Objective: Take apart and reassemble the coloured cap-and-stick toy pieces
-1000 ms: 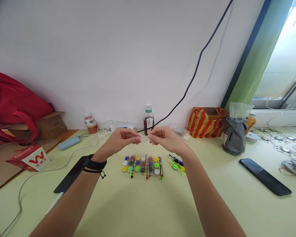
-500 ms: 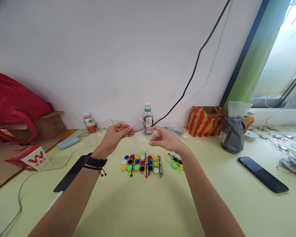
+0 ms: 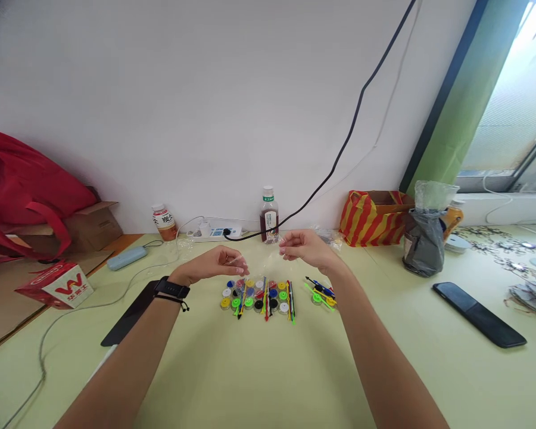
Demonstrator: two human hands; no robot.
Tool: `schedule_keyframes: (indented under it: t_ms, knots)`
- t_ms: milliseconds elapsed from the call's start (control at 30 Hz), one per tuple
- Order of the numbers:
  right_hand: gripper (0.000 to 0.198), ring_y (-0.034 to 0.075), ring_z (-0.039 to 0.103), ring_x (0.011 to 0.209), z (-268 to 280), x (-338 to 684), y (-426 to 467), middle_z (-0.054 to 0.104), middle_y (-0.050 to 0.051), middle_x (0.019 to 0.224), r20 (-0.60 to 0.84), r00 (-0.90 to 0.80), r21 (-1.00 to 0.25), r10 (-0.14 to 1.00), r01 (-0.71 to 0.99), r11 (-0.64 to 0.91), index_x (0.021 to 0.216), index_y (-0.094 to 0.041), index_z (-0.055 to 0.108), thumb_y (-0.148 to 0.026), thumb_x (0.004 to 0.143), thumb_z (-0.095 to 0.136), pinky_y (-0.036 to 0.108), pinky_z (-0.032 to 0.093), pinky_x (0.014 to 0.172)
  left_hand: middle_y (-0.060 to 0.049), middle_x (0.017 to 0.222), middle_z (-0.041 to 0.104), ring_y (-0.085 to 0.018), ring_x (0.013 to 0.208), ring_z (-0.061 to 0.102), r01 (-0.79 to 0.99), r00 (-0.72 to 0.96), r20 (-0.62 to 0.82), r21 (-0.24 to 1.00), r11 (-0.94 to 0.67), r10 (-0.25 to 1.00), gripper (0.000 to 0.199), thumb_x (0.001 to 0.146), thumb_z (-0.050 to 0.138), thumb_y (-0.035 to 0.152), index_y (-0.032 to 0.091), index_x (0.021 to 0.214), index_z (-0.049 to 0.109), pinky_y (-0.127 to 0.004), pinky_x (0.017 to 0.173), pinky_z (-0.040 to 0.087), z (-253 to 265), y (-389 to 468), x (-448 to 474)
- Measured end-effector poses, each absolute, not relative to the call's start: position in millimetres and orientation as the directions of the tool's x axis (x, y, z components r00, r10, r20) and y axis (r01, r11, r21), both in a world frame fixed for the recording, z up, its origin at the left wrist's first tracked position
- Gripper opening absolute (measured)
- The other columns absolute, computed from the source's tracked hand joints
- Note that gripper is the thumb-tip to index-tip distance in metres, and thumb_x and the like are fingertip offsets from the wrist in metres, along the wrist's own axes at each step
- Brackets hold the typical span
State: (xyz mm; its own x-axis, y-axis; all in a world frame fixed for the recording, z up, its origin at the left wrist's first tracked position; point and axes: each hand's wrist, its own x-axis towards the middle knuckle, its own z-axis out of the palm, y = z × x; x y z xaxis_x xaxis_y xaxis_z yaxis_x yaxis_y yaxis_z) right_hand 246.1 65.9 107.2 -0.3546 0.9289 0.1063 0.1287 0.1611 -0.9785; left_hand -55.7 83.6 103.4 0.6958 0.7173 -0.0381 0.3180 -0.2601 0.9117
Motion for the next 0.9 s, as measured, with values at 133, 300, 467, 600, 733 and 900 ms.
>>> schedule_keyframes:
  t_ms: [133,300,467,600,733,900]
  knots:
    - [0.029,0.016,0.066,0.079,107,239,65,0.071,0.003,0.083,0.136,-0.423,-0.950,0.896,0.200,0.239,0.084,-0.017,0.070,-0.037,0.070,0.085,0.032,0.052,0.076,-0.014,0.106,0.078,-0.024,0.094,0.075,0.350,0.748,-0.097,0.898,-0.266,0.656,0.046,0.082,0.077,0.050,0.017,0.114,0.075,-0.033,0.082,0.058,113,76,-50]
    - [0.027,0.016,0.064,0.076,114,234,59,0.071,0.002,0.080,0.206,-0.422,-0.900,0.883,0.272,0.340,0.080,-0.017,0.069,-0.039,0.071,0.083,0.031,0.051,0.074,-0.011,0.085,0.079,-0.021,0.078,0.073,0.362,0.648,0.017,0.873,-0.327,0.762,0.034,0.076,0.082,0.047,0.015,0.084,0.076,-0.030,0.074,0.057,112,79,-44]
    - [0.028,0.021,0.071,0.088,126,237,47,0.077,0.006,0.091,0.193,-0.492,-0.894,0.849,0.268,0.359,0.091,-0.019,0.076,-0.043,0.077,0.080,0.036,0.056,0.083,-0.011,0.089,0.079,-0.023,0.083,0.074,0.360,0.603,0.072,0.865,-0.351,0.795,0.037,0.079,0.079,0.049,0.016,0.095,0.076,-0.034,0.079,0.058,114,80,-42]
    - [0.036,0.025,0.070,0.111,135,236,36,0.076,0.006,0.117,0.107,-0.621,-0.893,0.776,0.284,0.350,0.115,-0.026,0.076,-0.043,0.083,0.076,0.037,0.056,0.095,-0.011,0.110,0.079,-0.025,0.102,0.074,0.336,0.669,0.064,0.863,-0.378,0.741,0.042,0.090,0.067,0.051,0.023,0.120,0.075,-0.037,0.090,0.058,121,73,-36]
    - [0.060,0.028,0.055,0.136,139,235,30,0.061,0.006,0.144,0.035,-0.765,-0.899,0.643,0.257,0.355,0.141,-0.030,0.061,-0.041,0.084,0.077,0.046,0.045,0.113,-0.005,0.132,0.071,-0.026,0.129,0.061,0.288,0.761,0.077,0.850,-0.442,0.644,0.038,0.096,0.060,0.048,0.031,0.129,0.070,-0.041,0.106,0.051,129,64,-29]
    - [0.073,0.026,0.045,0.145,138,233,30,0.053,0.008,0.153,0.029,-0.851,-0.901,0.524,0.205,0.383,0.146,-0.028,0.056,-0.039,0.078,0.083,0.044,0.033,0.121,-0.002,0.146,0.061,-0.026,0.143,0.048,0.326,0.779,0.037,0.829,-0.455,0.626,0.040,0.099,0.057,0.049,0.034,0.135,0.065,-0.042,0.118,0.039,141,51,-28]
